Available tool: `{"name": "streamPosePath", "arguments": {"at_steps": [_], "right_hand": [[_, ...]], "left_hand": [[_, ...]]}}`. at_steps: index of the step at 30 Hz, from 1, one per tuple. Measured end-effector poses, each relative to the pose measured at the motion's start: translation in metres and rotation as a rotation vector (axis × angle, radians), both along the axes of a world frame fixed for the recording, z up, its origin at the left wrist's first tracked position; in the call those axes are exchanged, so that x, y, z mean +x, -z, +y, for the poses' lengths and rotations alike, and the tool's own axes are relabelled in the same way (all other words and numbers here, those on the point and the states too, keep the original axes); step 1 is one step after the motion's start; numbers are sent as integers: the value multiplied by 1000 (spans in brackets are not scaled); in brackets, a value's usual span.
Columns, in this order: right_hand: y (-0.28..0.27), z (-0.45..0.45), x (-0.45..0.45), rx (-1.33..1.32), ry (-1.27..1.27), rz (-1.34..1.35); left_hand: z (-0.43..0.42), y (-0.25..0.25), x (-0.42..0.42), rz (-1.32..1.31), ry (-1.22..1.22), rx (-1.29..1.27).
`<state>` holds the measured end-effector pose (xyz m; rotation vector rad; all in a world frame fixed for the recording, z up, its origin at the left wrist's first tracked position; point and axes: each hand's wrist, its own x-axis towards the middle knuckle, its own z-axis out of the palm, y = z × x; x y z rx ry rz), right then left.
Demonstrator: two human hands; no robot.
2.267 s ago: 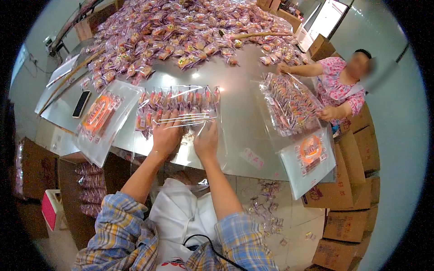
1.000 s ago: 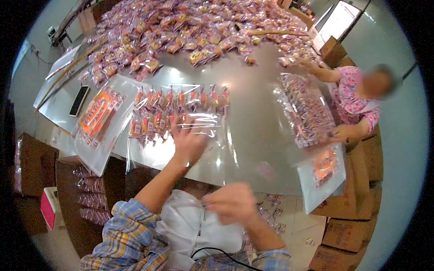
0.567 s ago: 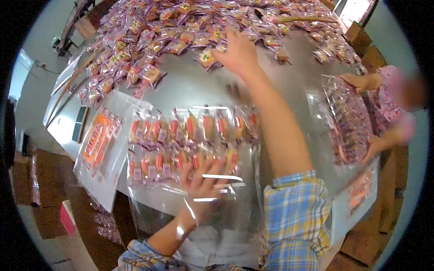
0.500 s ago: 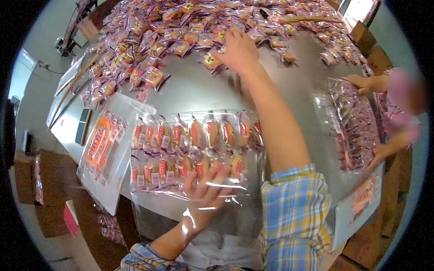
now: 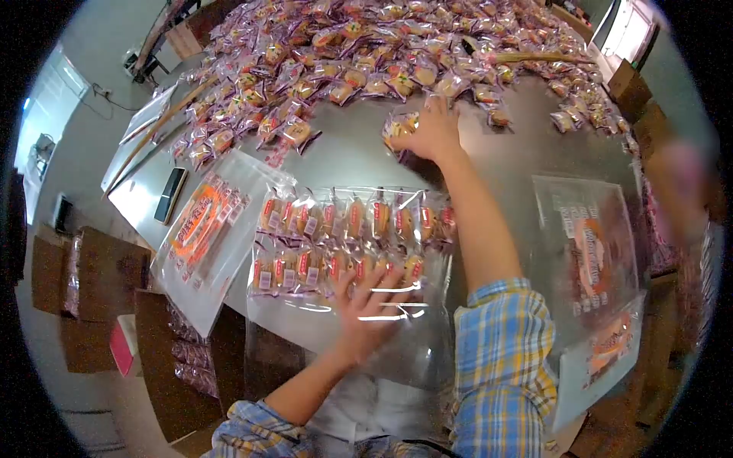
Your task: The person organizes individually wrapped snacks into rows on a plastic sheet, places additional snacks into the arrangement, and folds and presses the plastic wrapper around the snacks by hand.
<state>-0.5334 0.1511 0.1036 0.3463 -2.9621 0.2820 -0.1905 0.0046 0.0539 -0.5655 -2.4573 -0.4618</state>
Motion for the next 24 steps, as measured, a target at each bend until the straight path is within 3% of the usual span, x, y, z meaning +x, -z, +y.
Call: {"name": "streamPosePath", "arguments": {"at_steps": [1, 5, 6, 9, 11, 13, 15, 18, 21, 24], "right_hand": [[-4, 6, 16, -10, -20, 96], [-33, 46, 81, -428, 28, -61], [-17, 61, 86, -540, -35, 110], [-13, 89, 148, -841, 76, 294], [-31, 98, 224, -1185, 105, 106], [-37, 102, 292, -1095, 159, 172], [-42, 98, 344, -1216, 186, 153], [0, 117, 385, -1095, 327, 178], [-29, 92, 435, -1402, 495, 229], [-41, 57, 500, -1253, 242, 300]], "left_hand": [[0, -6, 0, -19, 2, 17], [6, -3, -8, 96, 10, 76], [6, 0, -11, 156, 16, 92], [6, -9, -10, 149, 22, 131], [8, -2, -10, 162, -3, 133], [10, -8, -11, 184, -13, 154], [10, -11, -7, 181, -4, 168], [8, -17, -6, 187, 11, 162], [8, -18, -6, 182, 45, 220], [4, -18, -9, 215, 42, 210]]}}
